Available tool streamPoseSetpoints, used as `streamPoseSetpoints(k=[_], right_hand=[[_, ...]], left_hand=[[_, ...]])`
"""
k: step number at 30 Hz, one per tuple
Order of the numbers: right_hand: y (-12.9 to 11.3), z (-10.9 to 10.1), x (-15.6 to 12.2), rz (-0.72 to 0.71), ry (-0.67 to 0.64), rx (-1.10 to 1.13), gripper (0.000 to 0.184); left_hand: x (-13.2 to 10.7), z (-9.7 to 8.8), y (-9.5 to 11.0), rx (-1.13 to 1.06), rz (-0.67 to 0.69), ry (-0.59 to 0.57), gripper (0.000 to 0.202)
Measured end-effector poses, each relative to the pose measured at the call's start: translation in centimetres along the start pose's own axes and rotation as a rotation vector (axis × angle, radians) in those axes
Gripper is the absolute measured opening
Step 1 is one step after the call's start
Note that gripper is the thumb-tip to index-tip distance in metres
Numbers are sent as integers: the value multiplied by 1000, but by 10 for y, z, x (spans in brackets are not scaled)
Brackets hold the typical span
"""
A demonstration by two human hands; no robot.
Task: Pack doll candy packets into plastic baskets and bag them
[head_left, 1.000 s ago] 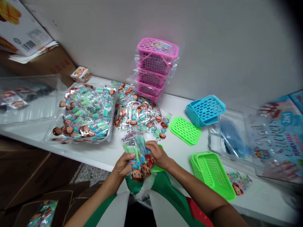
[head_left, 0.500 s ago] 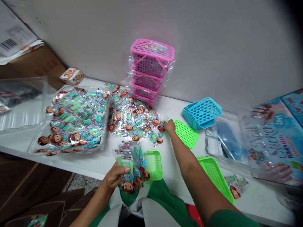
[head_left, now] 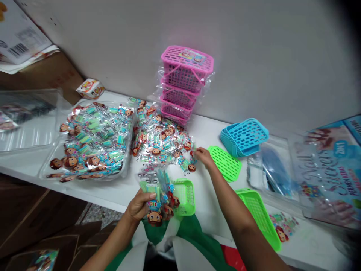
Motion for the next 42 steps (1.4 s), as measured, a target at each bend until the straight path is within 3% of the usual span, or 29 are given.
streamPoseSetpoints(k=[1,3,4,6,8,12,14,15,16,19,20,22,25,32,35,37,39,42], right_hand=[[-6,18,-20,-56,-90,69,25],[-32,69,-69,-232,-453,432,31],[-42,84,-91,-280,-556,561,36],[-51,93,-118,-311,-551,758,38],[-55,92,-132,-330,-491,805,29],[-77,90,-149,-610,-527,488,15],[-76,88,-136,-690,-514,334,19],[-69,82,-118,-661,-450,286,23],[-59,74,-94,-590,-357,243,26],[-17,29,-21,-299,103,-57,32],[-7,20,-4,-229,175,-188,37],[6,14,21,-145,208,-400,45],[14,17,38,-126,146,-515,36],[31,-13,42,-64,66,-380,22],[35,-29,27,-76,83,-247,25],[34,-29,6,-104,74,-148,28],[31,-17,-24,-149,22,112,28],[19,11,-76,-219,-115,790,27]], left_hand=[[2,2,0,5,-3,12,40],[6,5,0,13,-1,38,46],[8,7,1,17,10,50,49],[10,8,3,32,37,70,52],[10,7,4,56,51,73,51],[8,3,3,86,39,48,49],[8,0,4,92,39,39,47],[8,-1,4,93,40,34,46],[8,-2,5,92,41,28,45],[6,-5,4,99,27,14,40],[5,-7,4,106,23,15,39],[4,-10,5,127,22,27,38],[3,-14,9,153,34,55,41],[1,-4,11,154,33,28,54],[0,-1,5,114,29,15,54],[-1,0,3,66,37,19,53],[-1,0,2,16,45,24,53],[-1,1,0,-44,45,38,53]])
Point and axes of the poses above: each hand's wrist, its own x-axis towards the middle knuckle, its own z-axis out of the palm, y = z × x, the point moved 10 cm from there along x, towards the middle knuckle, and after that the axes turned 12 degrees about x, right-handed, at the moved point
